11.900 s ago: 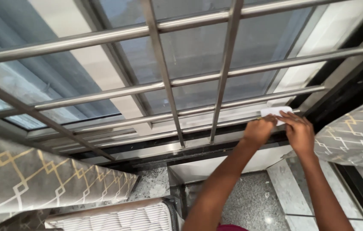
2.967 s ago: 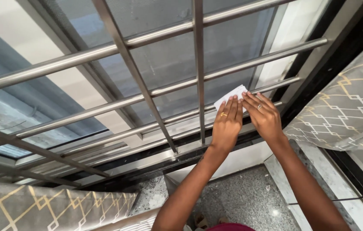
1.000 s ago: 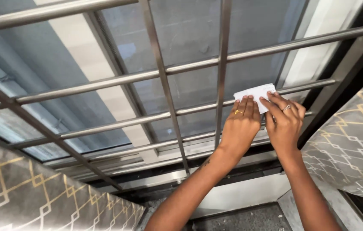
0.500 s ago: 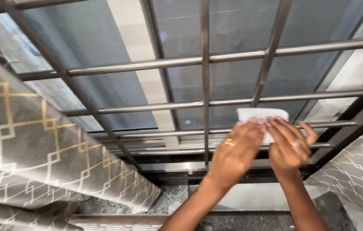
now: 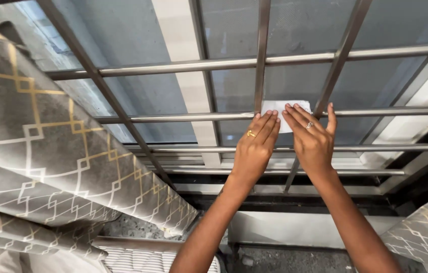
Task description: The person pulls back patterned curtains to reveal a window with a metal security grille. They then use a white cloth to wipe the metal bars and the window frame, cleaning the surface thoroughly.
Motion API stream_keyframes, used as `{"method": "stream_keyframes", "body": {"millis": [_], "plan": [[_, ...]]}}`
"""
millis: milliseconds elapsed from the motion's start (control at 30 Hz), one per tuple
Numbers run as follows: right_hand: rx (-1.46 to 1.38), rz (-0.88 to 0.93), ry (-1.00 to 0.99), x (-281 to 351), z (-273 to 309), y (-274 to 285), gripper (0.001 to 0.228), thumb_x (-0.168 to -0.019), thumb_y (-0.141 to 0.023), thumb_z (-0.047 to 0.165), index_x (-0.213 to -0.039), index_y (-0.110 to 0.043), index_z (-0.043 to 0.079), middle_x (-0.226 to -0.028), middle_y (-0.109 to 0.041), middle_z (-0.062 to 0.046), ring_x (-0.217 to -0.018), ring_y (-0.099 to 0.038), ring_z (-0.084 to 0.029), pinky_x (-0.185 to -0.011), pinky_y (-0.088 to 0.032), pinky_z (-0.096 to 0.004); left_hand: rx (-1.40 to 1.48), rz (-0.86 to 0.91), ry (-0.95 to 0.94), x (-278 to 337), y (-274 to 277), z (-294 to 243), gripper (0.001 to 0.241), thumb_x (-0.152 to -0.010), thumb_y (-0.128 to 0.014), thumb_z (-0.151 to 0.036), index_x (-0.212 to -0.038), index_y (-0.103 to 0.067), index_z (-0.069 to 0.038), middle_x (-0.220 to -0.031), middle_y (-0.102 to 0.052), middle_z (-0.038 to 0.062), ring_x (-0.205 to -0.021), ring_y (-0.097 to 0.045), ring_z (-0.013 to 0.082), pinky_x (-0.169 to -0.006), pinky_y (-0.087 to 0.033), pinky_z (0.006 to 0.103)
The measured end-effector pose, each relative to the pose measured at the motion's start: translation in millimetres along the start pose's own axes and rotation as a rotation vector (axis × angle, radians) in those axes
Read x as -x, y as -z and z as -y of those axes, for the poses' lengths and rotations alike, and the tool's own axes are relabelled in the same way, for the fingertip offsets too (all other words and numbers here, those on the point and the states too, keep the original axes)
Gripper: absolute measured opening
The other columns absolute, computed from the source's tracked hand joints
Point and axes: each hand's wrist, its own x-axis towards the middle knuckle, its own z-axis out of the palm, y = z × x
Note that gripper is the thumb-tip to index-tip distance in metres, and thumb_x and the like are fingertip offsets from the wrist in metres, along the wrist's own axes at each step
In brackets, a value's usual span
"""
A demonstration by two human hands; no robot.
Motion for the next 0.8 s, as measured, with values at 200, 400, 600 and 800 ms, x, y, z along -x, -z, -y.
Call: {"method": "stream_keyframes", "body": {"millis": [200, 400, 600, 800], "plan": [[-0.038, 0.028, -0.017, 3, 9, 11, 0.034, -0.097, -0.064, -0.005, -0.124, -0.077, 0.01, -0.13, -0.075, -0.004, -0.13, -0.067, -0.022, -0.129, -0.018, -0.059, 0.07, 0.006, 0.077, 6, 9, -12, 0.039, -0.089, -0.062, 0.003, -0.127, -0.069, 0.005, -0.134, -0.068, 0.016, -0.133, -0.062, 0.0302, -0.12, -0.047, 0.046], [-0.128, -0.099, -0.018, 26, 35, 11, 0.031, -0.097, -0.062, -0.008, -0.121, -0.076, 0.006, -0.127, -0.075, -0.007, -0.127, -0.069, -0.024, -0.13, -0.021, -0.056, 0.154, -0.017, 0.087, 17, 52, -27, 0.035, -0.093, -0.061, 0.003, -0.126, -0.07, 0.004, -0.134, -0.069, 0.017, -0.132, -0.064, 0.0311, -0.118, -0.049, 0.0477], [-0.166, -0.057, 0.158, 5, 61, -25, 0.027, -0.097, -0.066, -0.005, -0.117, -0.078, 0.009, -0.125, -0.076, -0.005, -0.125, -0.069, -0.021, -0.127, -0.022, -0.056, 0.029, -0.052, 0.103, 44, 69, 20, 0.033, -0.095, -0.059, 0.006, -0.125, -0.072, 0.002, -0.133, -0.07, 0.016, -0.13, -0.066, 0.0308, -0.117, -0.05, 0.0491], [-0.11, -0.003, 0.228, -22, 92, -58, 0.033, -0.094, -0.067, -0.003, -0.125, -0.076, 0.007, -0.131, -0.074, -0.007, -0.129, -0.066, -0.021, -0.123, -0.024, -0.06, -0.087, -0.029, 0.114, 44, 81, 71, 0.04, -0.087, -0.06, 0.008, -0.125, -0.07, 0.002, -0.134, -0.068, 0.016, -0.13, -0.064, 0.032, -0.115, -0.05, 0.0491]]}}
